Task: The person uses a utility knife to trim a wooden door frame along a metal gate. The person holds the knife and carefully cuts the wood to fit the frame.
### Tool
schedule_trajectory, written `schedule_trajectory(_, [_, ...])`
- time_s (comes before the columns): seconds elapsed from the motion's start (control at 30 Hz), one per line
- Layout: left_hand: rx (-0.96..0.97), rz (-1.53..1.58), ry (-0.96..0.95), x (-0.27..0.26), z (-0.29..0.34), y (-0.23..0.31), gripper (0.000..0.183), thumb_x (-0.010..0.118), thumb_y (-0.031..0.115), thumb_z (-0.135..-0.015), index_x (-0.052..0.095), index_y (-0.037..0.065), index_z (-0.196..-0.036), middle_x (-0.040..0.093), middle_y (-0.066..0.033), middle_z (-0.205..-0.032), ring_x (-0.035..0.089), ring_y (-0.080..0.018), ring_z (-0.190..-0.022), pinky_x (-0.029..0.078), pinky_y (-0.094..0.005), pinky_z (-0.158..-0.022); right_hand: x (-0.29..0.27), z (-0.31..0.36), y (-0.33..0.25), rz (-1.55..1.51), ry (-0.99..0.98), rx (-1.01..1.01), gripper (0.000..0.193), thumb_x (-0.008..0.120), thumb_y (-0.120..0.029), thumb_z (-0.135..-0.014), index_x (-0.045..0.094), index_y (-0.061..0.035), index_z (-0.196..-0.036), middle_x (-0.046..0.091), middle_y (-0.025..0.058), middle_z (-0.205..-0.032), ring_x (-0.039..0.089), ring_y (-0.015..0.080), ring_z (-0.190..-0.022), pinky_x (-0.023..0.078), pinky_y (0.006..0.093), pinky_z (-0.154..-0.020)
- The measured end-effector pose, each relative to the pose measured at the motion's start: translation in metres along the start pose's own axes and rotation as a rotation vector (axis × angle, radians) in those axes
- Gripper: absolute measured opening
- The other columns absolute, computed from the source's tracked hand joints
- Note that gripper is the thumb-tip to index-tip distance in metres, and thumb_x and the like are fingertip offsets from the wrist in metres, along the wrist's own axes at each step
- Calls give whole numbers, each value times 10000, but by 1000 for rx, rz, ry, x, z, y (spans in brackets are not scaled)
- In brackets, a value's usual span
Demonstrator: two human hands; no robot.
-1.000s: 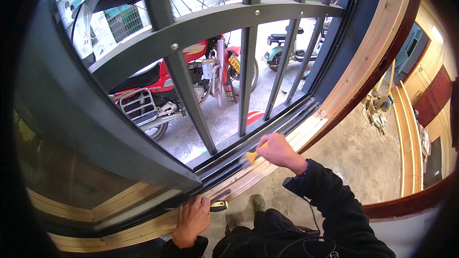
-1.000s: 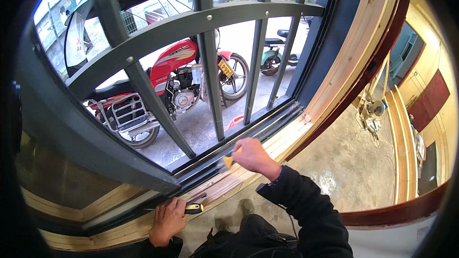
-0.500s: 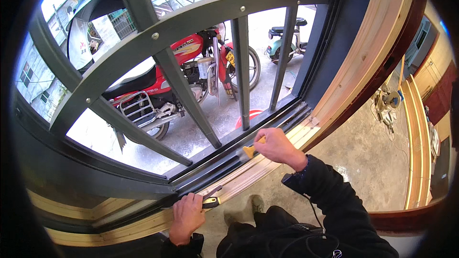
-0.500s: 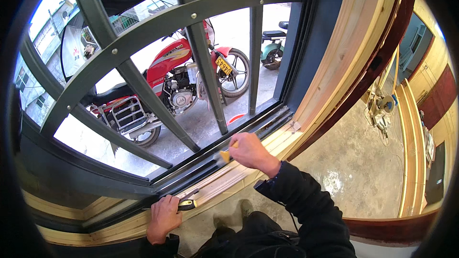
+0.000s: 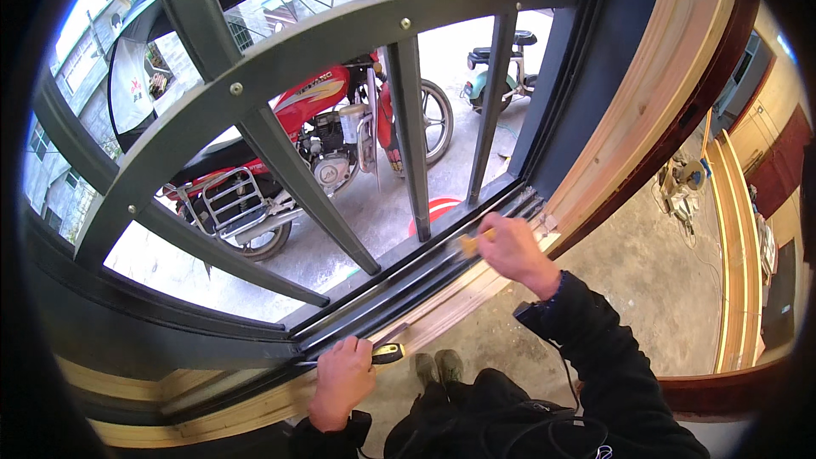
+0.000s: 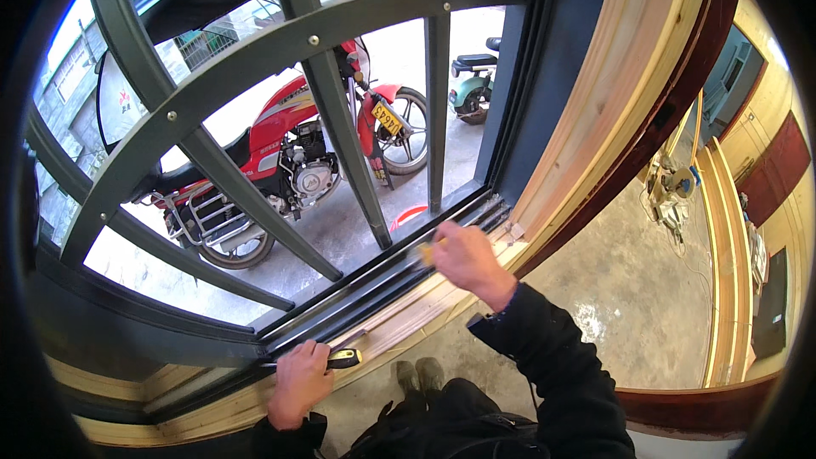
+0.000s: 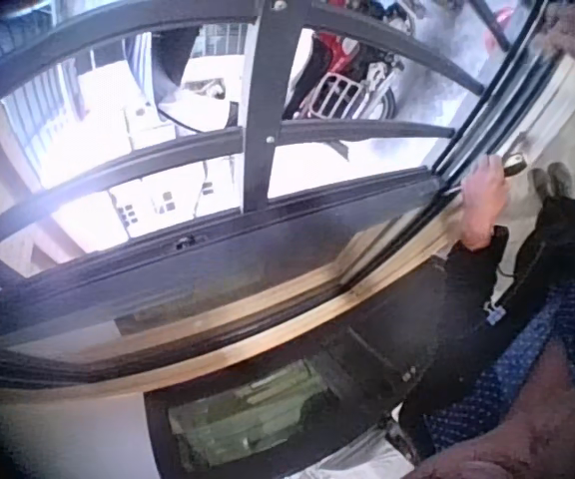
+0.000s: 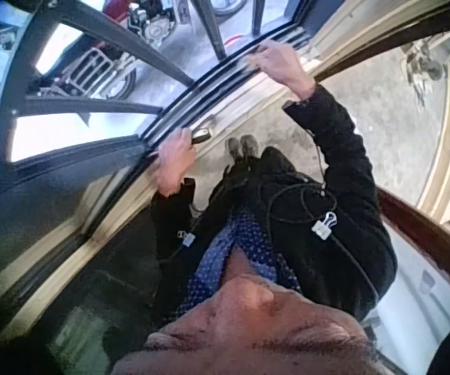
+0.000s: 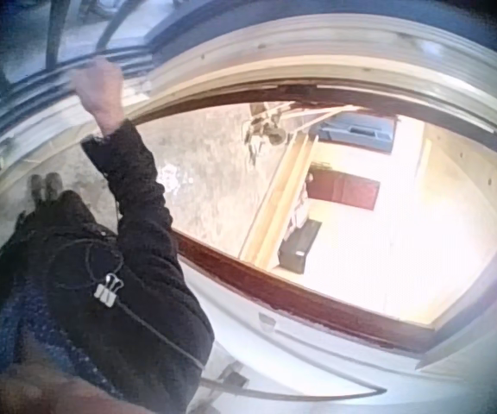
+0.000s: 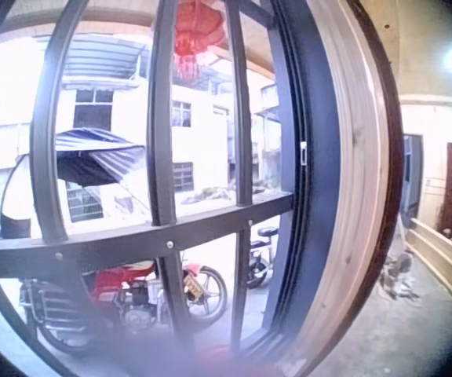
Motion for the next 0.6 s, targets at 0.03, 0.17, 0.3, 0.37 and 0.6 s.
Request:
schedule_trajectory(0.03, [8, 3, 20, -1, -2, 2, 222, 737, 149, -745, 617, 86, -920, 633, -117, -929, 668, -357, -908, 536, -502, -723, -10, -3, 10, 153, 43, 35, 209, 715, -232, -908, 656, -32, -902, 683, 228, -740, 681, 422, -666, 530, 492, -611])
schedule_trajectory(0.17, [-5, 18, 27, -1, -6, 6, 226, 738, 143, -744, 614, 85, -924, 632, -117, -924, 671, -357, -902, 541, -500, -716, -49, -11, 14, 298, 199, -3, 166, 660, -175, -929, 600, -21, -918, 677, 241, -717, 690, 448, -668, 535, 545, -592])
schedule_trajectory(0.3, [82, 22, 60, -6, -12, 13, 116, 662, 123, -802, 609, 78, -895, 626, -113, -881, 675, -336, -819, 553, -479, -656, -8, 2, -29, -326, 77, 5, 92, 730, -105, -906, 698, -19, -921, 694, 168, -712, 706, 210, -631, 543, 338, -609])
schedule_trajectory(0.37, [104, 8, 40, -5, -14, 14, 108, 653, 124, -809, 607, 78, -895, 625, -117, -878, 675, -331, -793, 554, -473, -638, 28, 3, -51, -501, -37, 70, 158, 750, -151, -897, 737, 4, -923, 710, 78, -748, 637, 84, -692, 509, 284, -607])
schedule_trajectory(0.6, [146, -87, 34, 2, -11, 16, 130, 654, 146, -795, 615, 95, -908, 613, -77, -860, 674, -254, -754, 545, -405, -576, 95, 8, -152, -567, -304, -400, 107, 744, -123, -902, 726, -60, -987, 714, 134, -894, 715, 332, -834, 560, 395, -709])
Point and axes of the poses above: each hand's wrist, its own z-axis away from the middle knuckle, its own x-axis out of the palm, y = z × x, the point moved 8 cm from there along -z, towards the middle knuckle
